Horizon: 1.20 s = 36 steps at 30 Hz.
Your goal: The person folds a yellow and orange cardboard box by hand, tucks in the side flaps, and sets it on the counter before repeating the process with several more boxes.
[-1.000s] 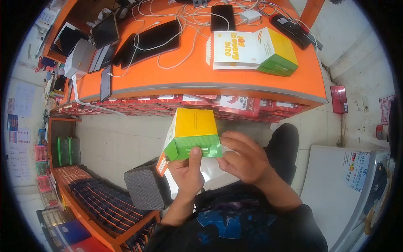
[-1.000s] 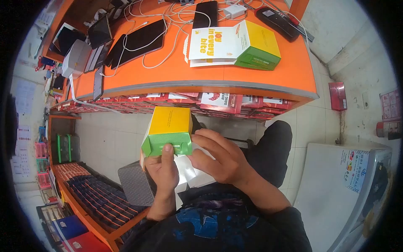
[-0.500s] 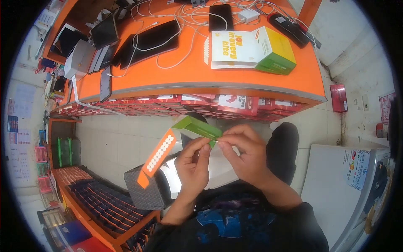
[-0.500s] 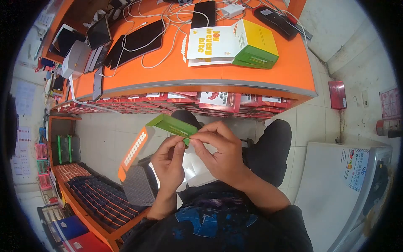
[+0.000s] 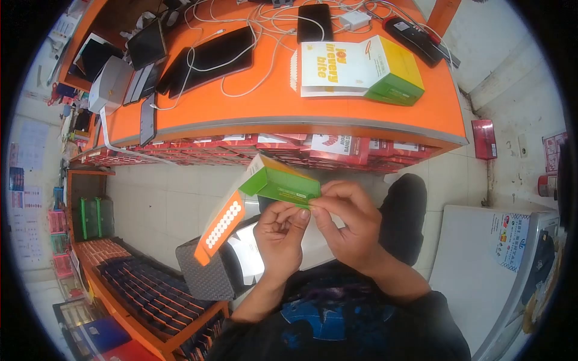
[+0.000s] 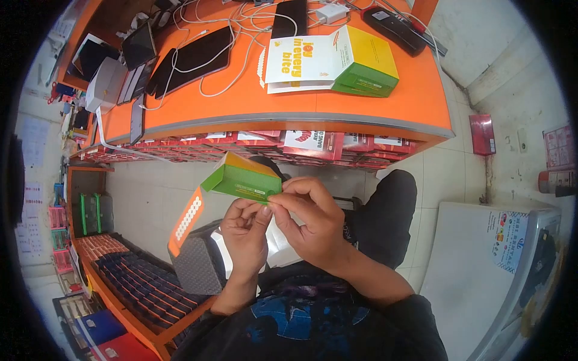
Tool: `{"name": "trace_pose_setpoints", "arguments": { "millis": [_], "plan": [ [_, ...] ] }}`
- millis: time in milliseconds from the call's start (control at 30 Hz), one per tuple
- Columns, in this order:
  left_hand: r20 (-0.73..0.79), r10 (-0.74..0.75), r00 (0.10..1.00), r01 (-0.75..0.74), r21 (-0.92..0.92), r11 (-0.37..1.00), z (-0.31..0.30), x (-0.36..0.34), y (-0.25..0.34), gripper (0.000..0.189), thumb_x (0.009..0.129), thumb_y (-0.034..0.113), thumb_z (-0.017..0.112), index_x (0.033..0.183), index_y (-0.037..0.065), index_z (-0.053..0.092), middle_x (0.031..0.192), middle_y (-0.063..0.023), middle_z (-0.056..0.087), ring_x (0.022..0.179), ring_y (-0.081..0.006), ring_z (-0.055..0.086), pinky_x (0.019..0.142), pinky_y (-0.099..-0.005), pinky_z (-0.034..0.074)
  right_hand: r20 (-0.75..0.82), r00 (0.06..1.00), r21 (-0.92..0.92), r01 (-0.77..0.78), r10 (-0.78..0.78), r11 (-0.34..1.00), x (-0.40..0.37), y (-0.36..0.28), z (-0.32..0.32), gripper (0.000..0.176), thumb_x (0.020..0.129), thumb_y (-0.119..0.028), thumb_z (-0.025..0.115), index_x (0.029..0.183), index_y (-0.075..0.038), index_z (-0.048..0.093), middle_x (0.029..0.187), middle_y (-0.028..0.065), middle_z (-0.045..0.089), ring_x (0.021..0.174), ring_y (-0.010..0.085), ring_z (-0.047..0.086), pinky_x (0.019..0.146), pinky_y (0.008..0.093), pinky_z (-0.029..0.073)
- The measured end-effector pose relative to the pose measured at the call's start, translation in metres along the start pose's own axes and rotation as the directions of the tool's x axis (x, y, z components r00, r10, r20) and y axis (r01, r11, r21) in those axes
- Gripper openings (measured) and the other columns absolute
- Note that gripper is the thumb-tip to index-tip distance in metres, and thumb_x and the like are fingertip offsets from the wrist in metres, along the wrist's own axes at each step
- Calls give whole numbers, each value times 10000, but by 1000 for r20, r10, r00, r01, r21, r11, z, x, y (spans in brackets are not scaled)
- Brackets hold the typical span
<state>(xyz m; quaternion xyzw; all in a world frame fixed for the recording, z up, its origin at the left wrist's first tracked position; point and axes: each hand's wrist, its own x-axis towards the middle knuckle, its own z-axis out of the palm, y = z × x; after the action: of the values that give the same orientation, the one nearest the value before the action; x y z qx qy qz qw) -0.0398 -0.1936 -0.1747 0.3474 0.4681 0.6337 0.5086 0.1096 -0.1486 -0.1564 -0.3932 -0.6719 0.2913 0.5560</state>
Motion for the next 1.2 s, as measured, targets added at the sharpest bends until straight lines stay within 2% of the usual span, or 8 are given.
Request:
{"name": "trace_pose_setpoints", "arguments": {
  "millis": [400,700,800,900,967,1067,1167,1200],
  "plan": [
    [12,33,999,-33,-23,999,-1,-2,0,265,1025,-34,741,1283,-41,679,1201,-130,787,1067,-125,716,936,-259,549,16,1000,12,8,-8,1000,1,-4,-2,212,882,63,843,1085,20,794,1084,147,673,950,231,733,802,312,617],
    [14,25,1000,-26,29,999,-5,-4,-5,287,1012,-5,772,1279,-21,669,1183,-129,784,1084,-152,727,988,-279,550,41,999,34,-28,27,999,-2,-5,-4,189,904,38,826,1089,20,793,1080,160,671,993,271,728,827,343,616],
    [48,67,997,-67,-4,998,-6,-1,-6,281,1005,-11,785,1272,-10,695,1156,-98,781,999,-102,712,894,-254,563,54,998,65,-29,25,997,-2,-5,-3,181,907,47,809,1085,28,791,1072,167,671,1005,291,725,841,361,616],
    [25,105,994,-104,-46,994,-10,1,-8,273,1012,27,793,1265,0,695,1160,-83,779,1009,-107,717,892,-258,568,100,994,131,24,-38,991,-8,2,-1,252,893,57,800,1143,26,785,1125,175,662,1048,318,714,876,376,618],
    [6,60,998,-60,-40,997,-14,-1,-4,287,1065,109,745,1317,4,658,1245,-91,746,1094,-165,714,977,-315,565,166,962,11,217,-215,976,-12,4,0,350,872,55,801,1219,19,772,1225,198,651,1121,349,698,928,417,620],
    [-26,122,992,-124,-67,990,-7,2,-2,269,1112,126,666,1352,8,631,1243,-93,737,1108,-173,710,1003,-337,557,163,959,-22,238,-232,971,-17,5,4,450,849,43,810,1293,9,751,1349,235,631,1199,388,679,963,460,618],
    [-3,165,986,-165,-20,986,-14,-1,2,306,1120,99,627,1413,15,595,1273,-102,738,1136,-174,712,1021,-344,547,204,931,-60,321,-303,945,-14,5,-1,388,870,22,796,1253,13,734,1427,295,616,1213,420,682,982,477,618],
    [19,164,986,-165,34,986,-15,-5,3,344,1108,117,657,1426,3,587,1299,-115,735,1150,-206,719,1033,-353,545,203,932,-62,319,-301,946,-13,7,-4,388,870,22,796,1253,13,734,1427,295,616,1213,420,682,982,477,618]
  ]
}}
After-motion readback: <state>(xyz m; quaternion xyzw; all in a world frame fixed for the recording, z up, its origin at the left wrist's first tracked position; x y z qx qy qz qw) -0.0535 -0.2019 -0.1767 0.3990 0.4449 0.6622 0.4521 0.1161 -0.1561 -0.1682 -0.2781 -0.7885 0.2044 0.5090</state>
